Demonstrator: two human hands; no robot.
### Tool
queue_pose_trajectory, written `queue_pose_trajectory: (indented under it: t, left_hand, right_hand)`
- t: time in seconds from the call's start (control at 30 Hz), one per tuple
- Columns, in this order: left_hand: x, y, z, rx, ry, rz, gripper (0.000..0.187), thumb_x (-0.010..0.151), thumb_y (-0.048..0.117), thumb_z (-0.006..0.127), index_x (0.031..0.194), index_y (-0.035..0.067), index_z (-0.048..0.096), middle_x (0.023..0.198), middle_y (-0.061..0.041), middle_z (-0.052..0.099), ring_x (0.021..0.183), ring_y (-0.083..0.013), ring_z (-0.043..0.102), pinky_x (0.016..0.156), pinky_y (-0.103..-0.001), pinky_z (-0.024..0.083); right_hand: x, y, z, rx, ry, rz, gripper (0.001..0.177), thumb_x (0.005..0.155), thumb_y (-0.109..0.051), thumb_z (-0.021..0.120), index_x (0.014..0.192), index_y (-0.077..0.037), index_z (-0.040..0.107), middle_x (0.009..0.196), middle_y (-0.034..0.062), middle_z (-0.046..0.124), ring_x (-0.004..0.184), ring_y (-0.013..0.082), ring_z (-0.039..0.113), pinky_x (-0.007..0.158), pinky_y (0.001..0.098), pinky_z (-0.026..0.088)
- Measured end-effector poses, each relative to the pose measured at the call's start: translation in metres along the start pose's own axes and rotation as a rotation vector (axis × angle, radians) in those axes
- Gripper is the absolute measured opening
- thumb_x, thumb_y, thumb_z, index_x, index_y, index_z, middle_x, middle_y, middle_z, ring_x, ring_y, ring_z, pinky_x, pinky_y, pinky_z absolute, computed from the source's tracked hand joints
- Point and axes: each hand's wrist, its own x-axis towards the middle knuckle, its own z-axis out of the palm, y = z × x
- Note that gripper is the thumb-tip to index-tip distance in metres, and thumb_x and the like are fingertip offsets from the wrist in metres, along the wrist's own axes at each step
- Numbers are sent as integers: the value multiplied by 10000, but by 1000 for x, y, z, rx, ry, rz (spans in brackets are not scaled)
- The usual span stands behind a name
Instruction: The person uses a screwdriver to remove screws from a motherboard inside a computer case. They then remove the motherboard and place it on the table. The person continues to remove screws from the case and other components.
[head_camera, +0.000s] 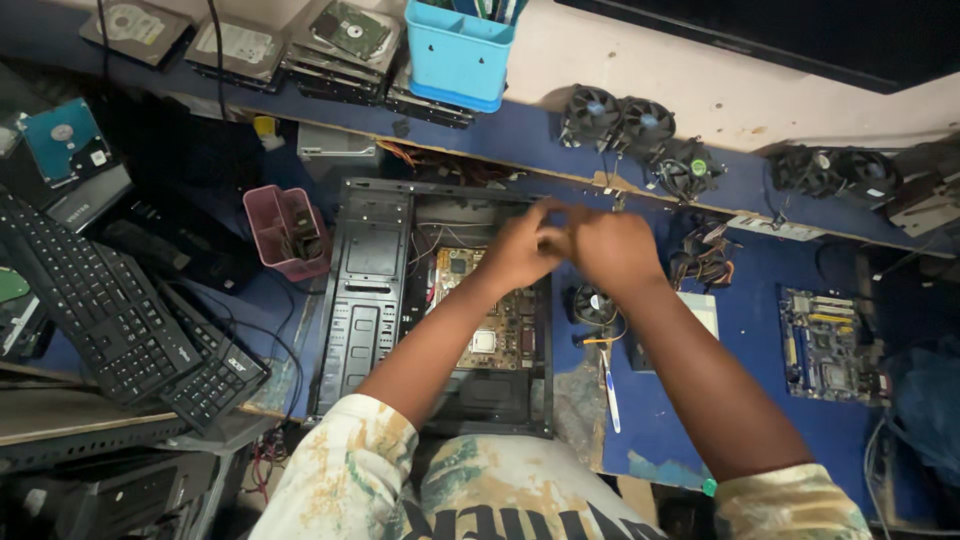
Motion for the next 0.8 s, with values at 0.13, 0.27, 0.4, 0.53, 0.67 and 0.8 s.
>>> queue_pose_trajectory:
  t: [0.13,0.27,0.4,0.53,0.67,0.8]
  left_hand:
    - [-2,3,-3,-46,-49,-41,685,787,-32,734,1412,45,466,962,-80,767,926,-121,729,803,-295,582]
    - [2,-3,0,-1,-32,50,673,791,-17,778,1384,50,468,1051,-91,716,986,-131,693,829,-315,575]
    - [-1,12,-5,163,-21,-45,458,824,100,798,1236,50,604,951,-79,752,890,-163,733,803,-319,578]
    - [-1,33,-4,396,69,-90,297,831,155,813,1080,25,718,913,-143,745,825,-255,735,772,-358,566]
    - [0,31,-12,183,66,-3,392,795,122,737,1166,37,642,965,-142,750,904,-245,756,787,-357,573]
    - [0,16,-19,231,4,16,332,806,117,730,1123,46,659,964,-151,743,882,-279,749,765,-360,565]
  right_hand:
    - [-6,-7,-23,154,36,-64,383,929,-417,710,1147,-103,707,906,176,735,785,384,715,675,476,571]
    - [-19,6,-31,376,172,-325,398,785,-88,675,1182,-92,701,1122,160,731,959,381,706,788,470,576]
    - [-20,6,-19,298,86,-200,449,803,32,630,1224,-111,691,1123,163,720,991,378,708,813,475,583]
    - [-15,0,-7,285,46,-121,362,779,-25,672,1129,-108,707,1079,172,725,942,390,707,776,485,576]
    - [-10,-12,4,281,37,-23,308,935,-200,693,1215,-76,659,1004,204,711,879,395,704,757,489,573]
    - [-2,-16,0,329,68,-7,222,984,-256,691,1118,-80,686,1018,203,711,875,412,695,750,510,560]
